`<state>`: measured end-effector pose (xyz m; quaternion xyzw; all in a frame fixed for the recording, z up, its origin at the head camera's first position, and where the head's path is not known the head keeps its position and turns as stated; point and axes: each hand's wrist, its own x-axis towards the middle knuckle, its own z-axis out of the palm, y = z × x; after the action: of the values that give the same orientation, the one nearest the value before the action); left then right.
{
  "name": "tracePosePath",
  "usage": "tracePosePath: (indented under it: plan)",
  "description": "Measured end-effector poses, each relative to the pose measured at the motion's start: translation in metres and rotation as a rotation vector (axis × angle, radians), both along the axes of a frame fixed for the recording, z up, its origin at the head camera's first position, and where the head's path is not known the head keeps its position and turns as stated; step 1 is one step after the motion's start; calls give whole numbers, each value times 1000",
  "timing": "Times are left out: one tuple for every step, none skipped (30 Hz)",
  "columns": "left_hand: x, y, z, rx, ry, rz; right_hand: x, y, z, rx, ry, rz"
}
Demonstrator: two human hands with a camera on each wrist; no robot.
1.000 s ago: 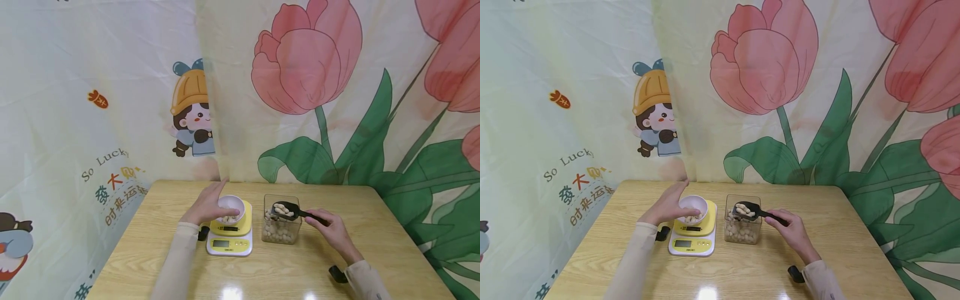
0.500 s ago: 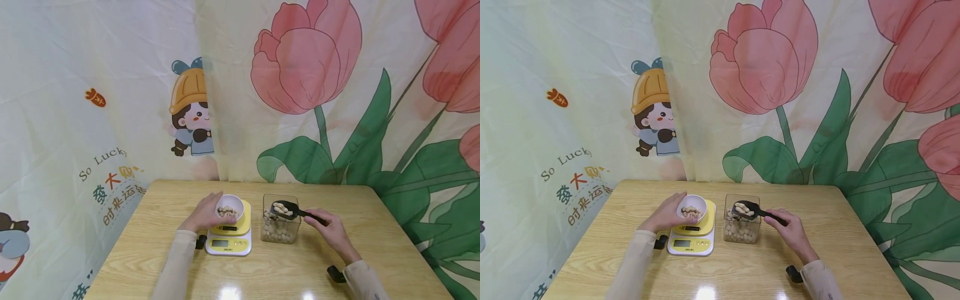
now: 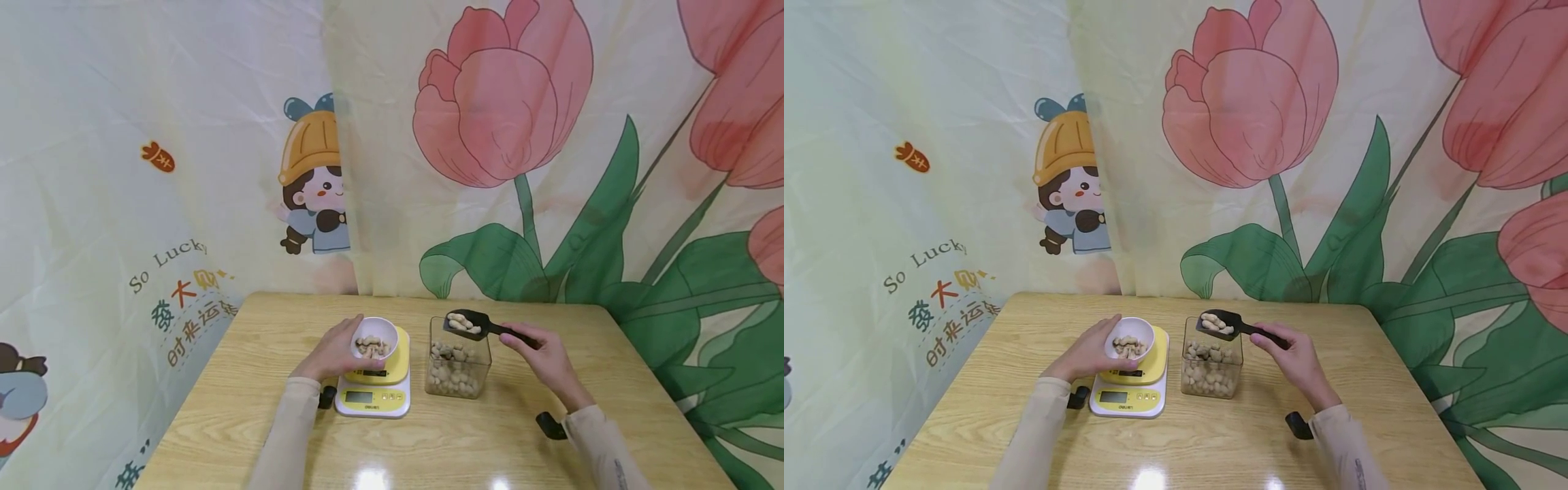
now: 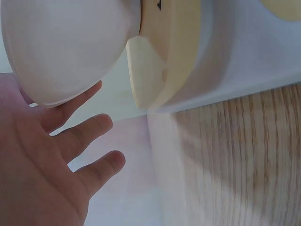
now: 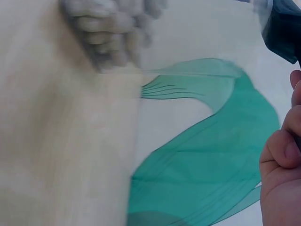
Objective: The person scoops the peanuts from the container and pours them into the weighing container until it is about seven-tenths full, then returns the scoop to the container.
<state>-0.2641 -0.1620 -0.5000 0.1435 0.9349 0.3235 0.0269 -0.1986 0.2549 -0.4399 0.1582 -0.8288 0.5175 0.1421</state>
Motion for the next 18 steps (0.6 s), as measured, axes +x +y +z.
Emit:
tracePosePath:
  plan:
    - [0,0,0,3,1,-2,-1,-2,4,4,6,5]
    - [0,0,0,5,0,-3,-2,-4,9,5,10,8]
    - [0,0,0,5,-1,-4,-3,-7,12,7,13,12]
    - [1,0,0,6,0,-5,-4,-11,16,10,18,15]
    - [1,0,0,6,-1,-5,-4,-14,19,9,21,24]
    - [1,0,0,8,-2,-5,-6,-19,21,5,24,33]
    - [1,1,1,6,-3,-2,-7,-23,23,-3,27,47]
    - [2,1,1,9,-4,1,-8,-28,25,-10,31,57]
    - [2,1,1,12,-3,2,-10,-32,25,-19,32,74]
    - [2,1,0,17,-2,4,-12,-37,26,-24,36,92]
    - [2,2,0,18,-1,4,-15,-41,24,-34,31,107]
    - [2,2,0,21,0,3,-19,-45,21,-39,29,117]
    - [2,2,-1,20,2,2,-23,-49,17,-40,29,128]
    - [1,2,-2,20,9,-1,-27,-53,14,-37,24,134]
    - [1,2,-2,21,14,-5,-32,-57,10,-33,16,142]
    - [2,2,-2,19,18,-7,-36,-60,6,-24,11,148]
    - [2,2,-2,14,22,-10,-40,-64,2,-14,2,153]
    - [2,2,-2,15,25,-13,-42,-67,1,2,-2,157]
